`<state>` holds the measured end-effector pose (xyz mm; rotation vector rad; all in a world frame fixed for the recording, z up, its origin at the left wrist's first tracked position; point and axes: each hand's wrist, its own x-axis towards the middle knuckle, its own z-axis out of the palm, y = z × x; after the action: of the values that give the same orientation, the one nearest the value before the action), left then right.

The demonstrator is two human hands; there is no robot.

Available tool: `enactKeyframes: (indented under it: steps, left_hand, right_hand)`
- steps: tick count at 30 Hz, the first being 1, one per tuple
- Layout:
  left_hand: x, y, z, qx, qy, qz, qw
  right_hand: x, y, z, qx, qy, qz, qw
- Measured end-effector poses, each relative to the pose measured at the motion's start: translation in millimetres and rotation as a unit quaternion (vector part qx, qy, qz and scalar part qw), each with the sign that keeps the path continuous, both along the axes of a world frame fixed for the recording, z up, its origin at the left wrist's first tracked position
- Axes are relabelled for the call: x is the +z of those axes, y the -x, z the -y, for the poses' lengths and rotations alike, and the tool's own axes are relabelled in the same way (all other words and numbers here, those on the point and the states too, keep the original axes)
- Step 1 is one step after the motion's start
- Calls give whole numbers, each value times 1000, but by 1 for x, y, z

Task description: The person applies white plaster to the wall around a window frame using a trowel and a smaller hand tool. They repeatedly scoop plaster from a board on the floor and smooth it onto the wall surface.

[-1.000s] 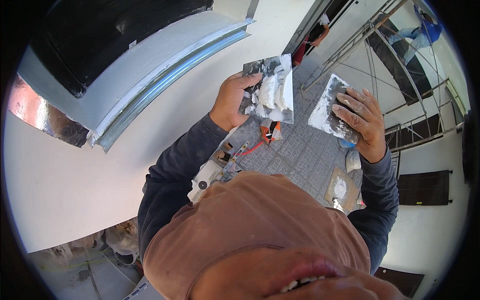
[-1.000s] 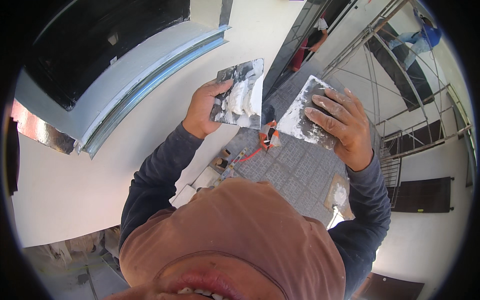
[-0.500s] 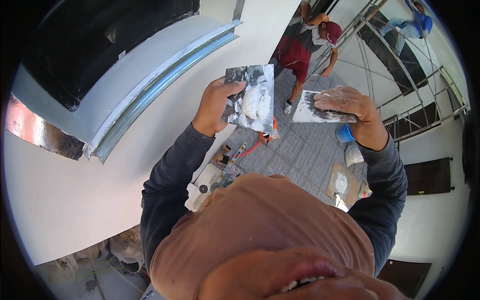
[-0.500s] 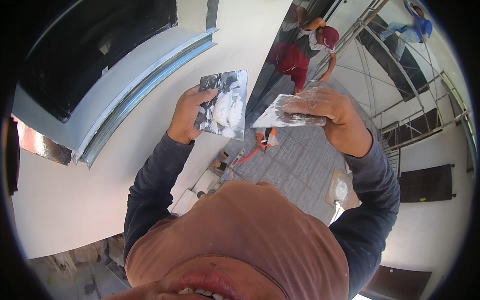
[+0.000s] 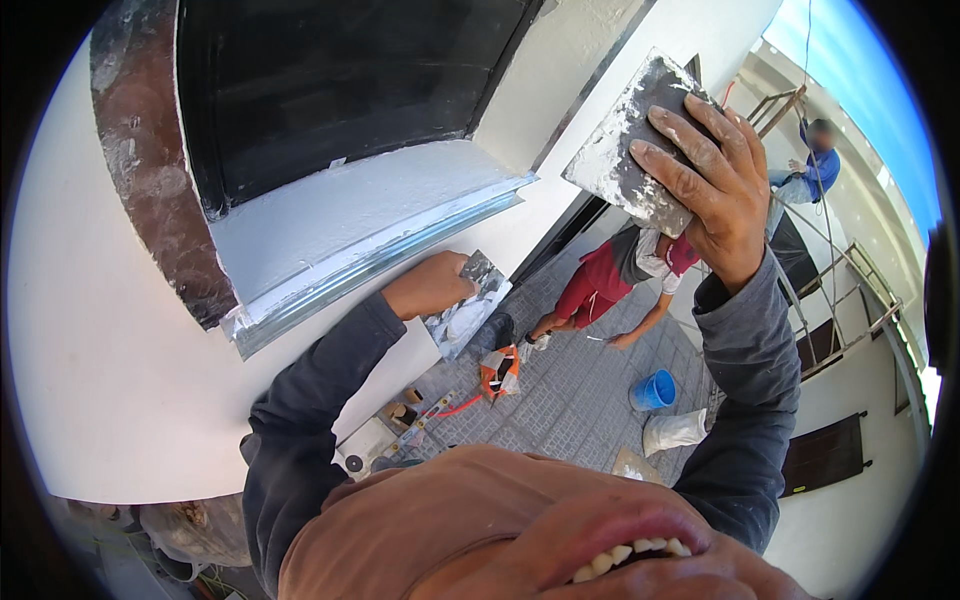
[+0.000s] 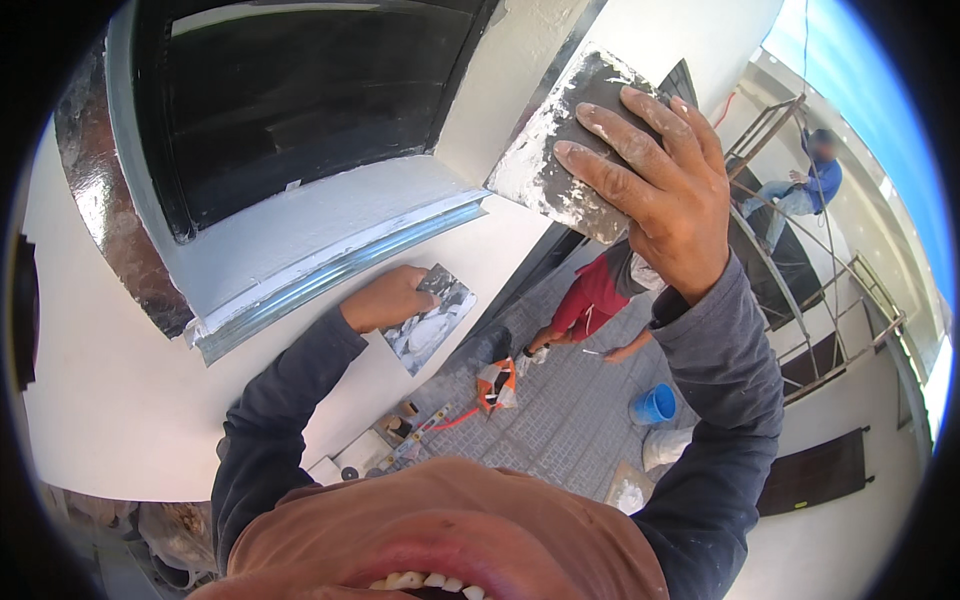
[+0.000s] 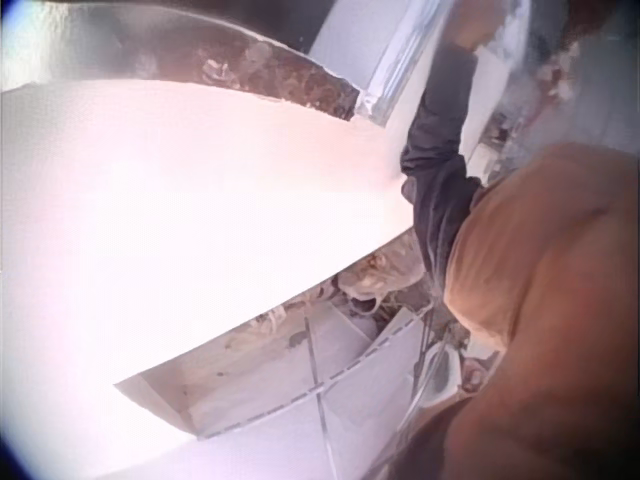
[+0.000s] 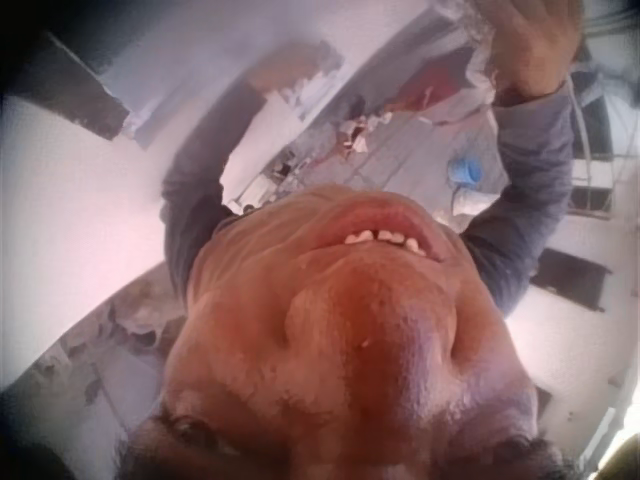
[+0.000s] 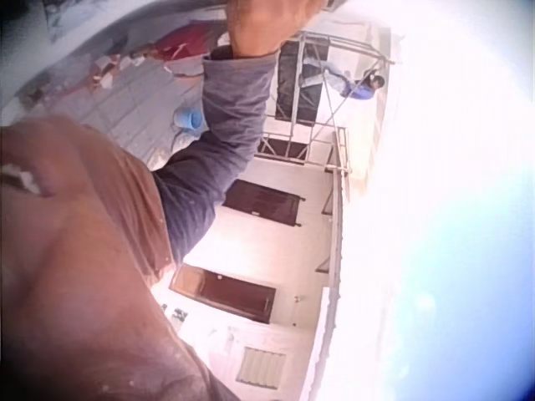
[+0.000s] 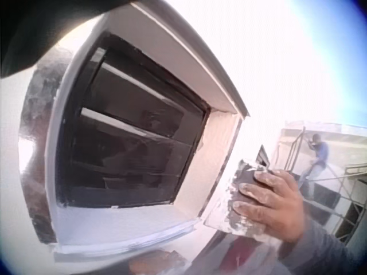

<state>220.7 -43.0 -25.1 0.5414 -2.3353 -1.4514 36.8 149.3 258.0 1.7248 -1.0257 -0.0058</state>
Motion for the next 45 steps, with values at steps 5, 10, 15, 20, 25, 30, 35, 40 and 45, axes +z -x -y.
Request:
enactKeyframes:
  steps: [5,10,15,20,25,30,35,40,45]
  left_hand:
    - [-6,-1,5,0,-2,-6,1000]
    - [-22,6,12,-16,15,-42,999]
    - [-30,11,15,-7,44,-52,998]
    - [-31,11,16,-4,59,-52,997]
    - [-34,13,16,-6,37,-71,997]
    - [-33,12,16,0,54,-73,996]
    - [-27,6,13,11,59,-69,996]
    - [-23,2,12,5,48,-73,996]
    - [-19,-3,12,-9,21,-89,996]
  right_hand:
    - [31,7,98,-42,82,-174,980]
    - [54,-3,138,-119,94,-260,954]
    - [71,-23,143,-88,-10,-229,969]
    - [71,-27,150,-95,-11,-239,966]
    - [70,-24,157,-89,14,-245,965]
    - [68,-22,161,-94,35,-260,960]
    - [66,-23,162,-102,35,-247,963]
    - [67,-22,167,-127,29,-245,961]
    - [60,-23,162,-184,32,-248,951]
